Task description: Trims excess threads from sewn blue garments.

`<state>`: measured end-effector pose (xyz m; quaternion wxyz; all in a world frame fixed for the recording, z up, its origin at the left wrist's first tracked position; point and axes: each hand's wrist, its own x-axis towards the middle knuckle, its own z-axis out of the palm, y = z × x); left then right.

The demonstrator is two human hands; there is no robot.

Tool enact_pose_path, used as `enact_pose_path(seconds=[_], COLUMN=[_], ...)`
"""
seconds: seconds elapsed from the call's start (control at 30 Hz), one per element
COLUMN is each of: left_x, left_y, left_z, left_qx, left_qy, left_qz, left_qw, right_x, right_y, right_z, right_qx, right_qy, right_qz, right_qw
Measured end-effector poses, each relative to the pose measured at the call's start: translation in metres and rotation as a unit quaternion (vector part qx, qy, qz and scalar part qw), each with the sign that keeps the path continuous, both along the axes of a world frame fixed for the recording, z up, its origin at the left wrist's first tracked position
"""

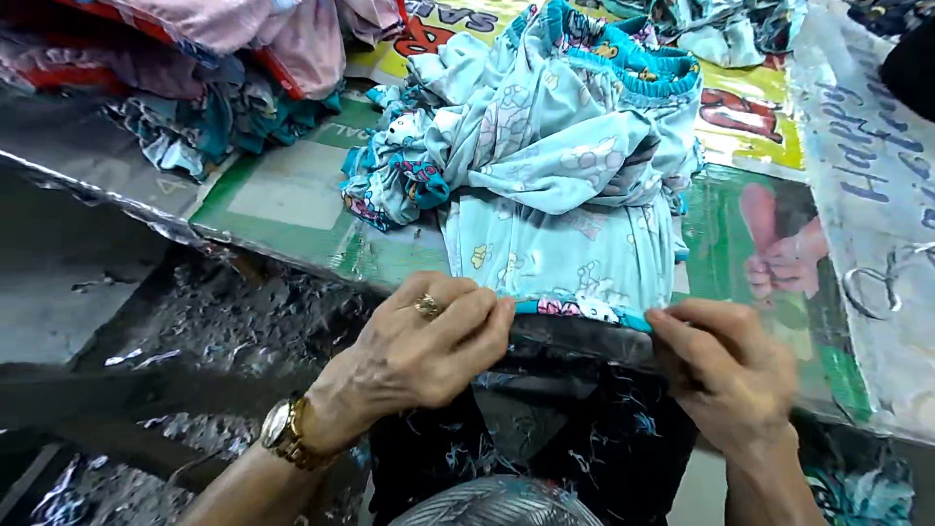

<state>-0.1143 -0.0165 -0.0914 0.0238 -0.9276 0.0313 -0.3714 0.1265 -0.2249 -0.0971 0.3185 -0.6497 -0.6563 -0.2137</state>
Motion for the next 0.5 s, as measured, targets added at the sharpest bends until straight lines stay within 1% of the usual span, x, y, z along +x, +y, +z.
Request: enact_pose_path(seconds=[0.07,0.1,0.13,0.2,0.23,0.3,0.33,0.4,0.43,0.5], left_x=[0.002,0.005,0.007,0.014,0.021,0.044,0.058,0.087,0.101,0.121], left_y=[0.005,0.008,0.011,0.013,0.015,0.023,0.028,0.032,0.031,0.025], left_z=[-0.018,-0.022,-0.018,0.003,0.015,0.037,0.046,0.056,0.054,0.033], left_qx=[0.001,-0.016,-0.034,-0.053,-0.056,-0.053,-0.049,-0.039,-0.032,-0.007], left_qy=[0.065,0.092,0.107,0.093,0.066,0.008,-0.003,0.02,0.045,0.104], left_qz=[0.003,0.003,0.004,-0.001,-0.007,-0.025,-0.031,-0.054,-0.072,-0.096], left_qw=[0.998,0.996,0.994,0.994,0.996,0.998,0.998,0.998,0.996,0.99], right_x=[-0.002,-0.002,-0.002,-0.002,-0.002,-0.003,-0.004,-0.01,-0.012,-0.017], right_y=[0.006,0.01,0.012,0.009,0.006,0.003,0.003,0.008,0.014,0.036], right_z=[-0.016,-0.019,-0.019,-0.011,-0.004,0.01,0.017,0.032,0.039,0.046], right_qx=[-0.052,-0.071,-0.082,-0.092,-0.088,-0.049,-0.02,0.043,0.08,0.145], right_qy=[-0.034,-0.039,-0.036,-0.012,-0.005,0.017,0.05,0.157,0.222,0.352], right_qz=[-0.015,-0.022,-0.025,-0.032,-0.04,-0.052,-0.045,-0.008,0.022,0.093], right_qw=[0.998,0.996,0.996,0.995,0.995,0.997,0.998,0.987,0.972,0.92])
